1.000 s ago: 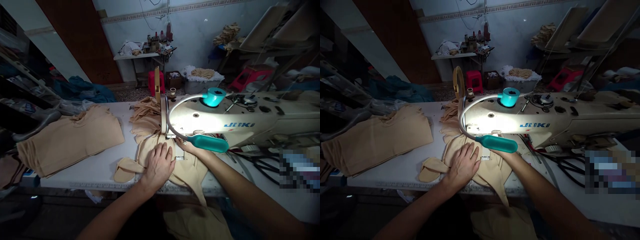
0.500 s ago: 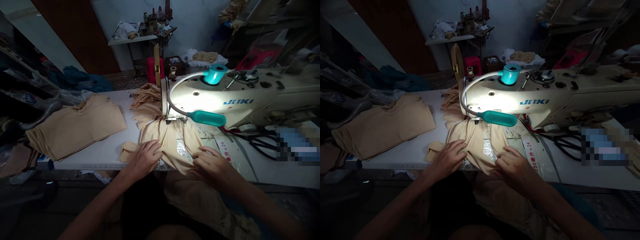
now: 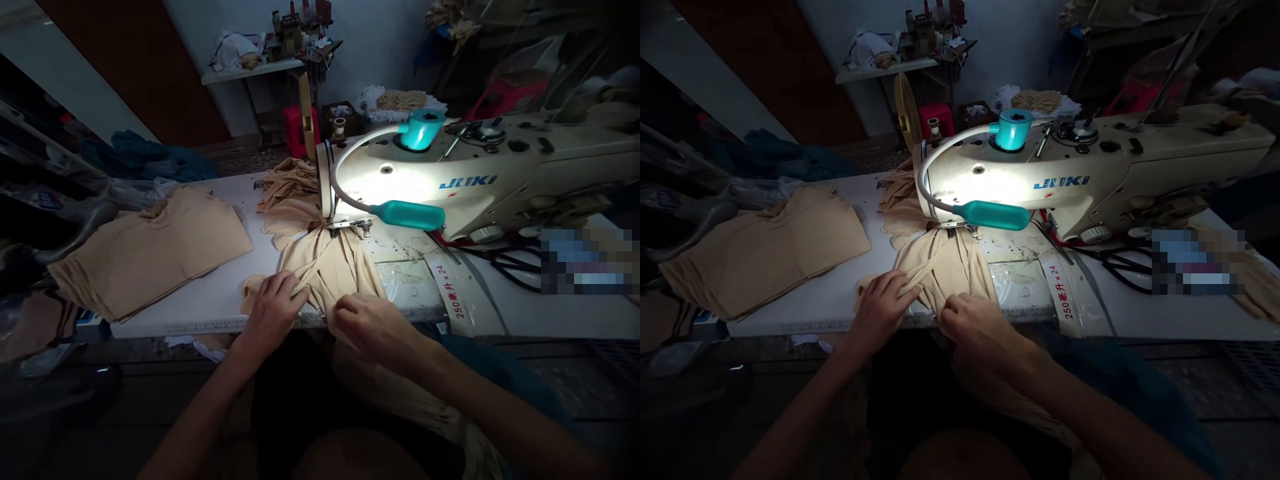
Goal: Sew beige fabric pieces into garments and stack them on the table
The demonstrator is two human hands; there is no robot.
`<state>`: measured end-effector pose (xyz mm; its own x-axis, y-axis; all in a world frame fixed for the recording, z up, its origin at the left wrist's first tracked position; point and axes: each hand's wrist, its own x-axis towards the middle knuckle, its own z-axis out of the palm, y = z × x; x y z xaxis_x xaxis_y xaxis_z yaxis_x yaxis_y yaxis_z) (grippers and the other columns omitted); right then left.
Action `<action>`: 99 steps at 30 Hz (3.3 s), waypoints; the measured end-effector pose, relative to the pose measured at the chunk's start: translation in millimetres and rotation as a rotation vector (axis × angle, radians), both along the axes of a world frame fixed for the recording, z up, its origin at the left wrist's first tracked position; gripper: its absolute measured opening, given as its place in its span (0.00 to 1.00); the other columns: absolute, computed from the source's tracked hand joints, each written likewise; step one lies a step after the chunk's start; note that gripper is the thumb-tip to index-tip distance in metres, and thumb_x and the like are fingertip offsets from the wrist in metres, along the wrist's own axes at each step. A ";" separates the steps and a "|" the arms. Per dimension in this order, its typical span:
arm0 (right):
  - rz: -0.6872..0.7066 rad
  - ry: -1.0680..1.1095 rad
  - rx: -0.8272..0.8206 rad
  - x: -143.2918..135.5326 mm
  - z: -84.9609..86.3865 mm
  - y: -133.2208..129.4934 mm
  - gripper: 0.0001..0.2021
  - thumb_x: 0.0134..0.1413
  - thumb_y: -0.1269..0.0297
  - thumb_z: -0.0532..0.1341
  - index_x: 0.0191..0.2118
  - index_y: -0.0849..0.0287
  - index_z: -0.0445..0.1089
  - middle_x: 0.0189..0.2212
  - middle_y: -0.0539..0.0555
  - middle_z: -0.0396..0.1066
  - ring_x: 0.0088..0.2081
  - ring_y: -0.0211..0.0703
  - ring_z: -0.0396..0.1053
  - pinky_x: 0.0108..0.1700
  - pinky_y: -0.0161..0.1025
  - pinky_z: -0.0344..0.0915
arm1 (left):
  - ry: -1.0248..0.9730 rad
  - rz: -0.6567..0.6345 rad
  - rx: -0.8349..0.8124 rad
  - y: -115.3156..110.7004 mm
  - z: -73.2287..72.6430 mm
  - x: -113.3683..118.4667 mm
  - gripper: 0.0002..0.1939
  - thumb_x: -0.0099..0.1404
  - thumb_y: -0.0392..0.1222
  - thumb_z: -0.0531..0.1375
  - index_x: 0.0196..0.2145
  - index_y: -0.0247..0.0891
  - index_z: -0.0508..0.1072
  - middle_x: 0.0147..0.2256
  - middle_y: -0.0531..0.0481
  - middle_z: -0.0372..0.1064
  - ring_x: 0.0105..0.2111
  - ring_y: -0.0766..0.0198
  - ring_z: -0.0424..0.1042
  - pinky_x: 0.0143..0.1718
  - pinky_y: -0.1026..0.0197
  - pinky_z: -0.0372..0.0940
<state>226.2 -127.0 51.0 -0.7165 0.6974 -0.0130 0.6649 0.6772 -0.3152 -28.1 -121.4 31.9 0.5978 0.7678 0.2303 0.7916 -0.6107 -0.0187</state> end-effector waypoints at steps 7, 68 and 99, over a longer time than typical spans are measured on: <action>-0.148 0.076 0.080 29.1 -21.1 15.1 0.10 0.65 0.77 0.61 0.44 0.58 0.77 0.50 0.59 0.77 0.49 0.53 0.72 0.47 0.44 0.69 | -0.023 0.011 -0.047 -8.3 -25.5 -12.9 0.17 0.69 0.25 0.56 0.48 0.40 0.77 0.50 0.39 0.71 0.54 0.47 0.69 0.51 0.48 0.70; -0.710 0.534 -0.427 -7.7 -19.4 -35.1 0.08 0.61 0.67 0.61 0.31 0.55 0.76 0.28 0.52 0.80 0.29 0.45 0.75 0.30 0.39 0.59 | -0.762 0.460 -0.303 13.5 6.0 -26.9 0.17 0.74 0.48 0.62 0.28 0.41 0.65 0.26 0.57 0.63 0.27 0.66 0.64 0.31 0.64 0.60; 0.048 0.327 0.228 56.7 -47.9 33.7 0.10 0.72 0.71 0.58 0.50 0.58 0.77 0.55 0.61 0.78 0.58 0.55 0.74 0.58 0.53 0.72 | -0.338 -0.172 0.095 -31.6 -53.0 55.5 0.13 0.78 0.36 0.59 0.57 0.36 0.76 0.53 0.38 0.79 0.60 0.47 0.75 0.55 0.47 0.74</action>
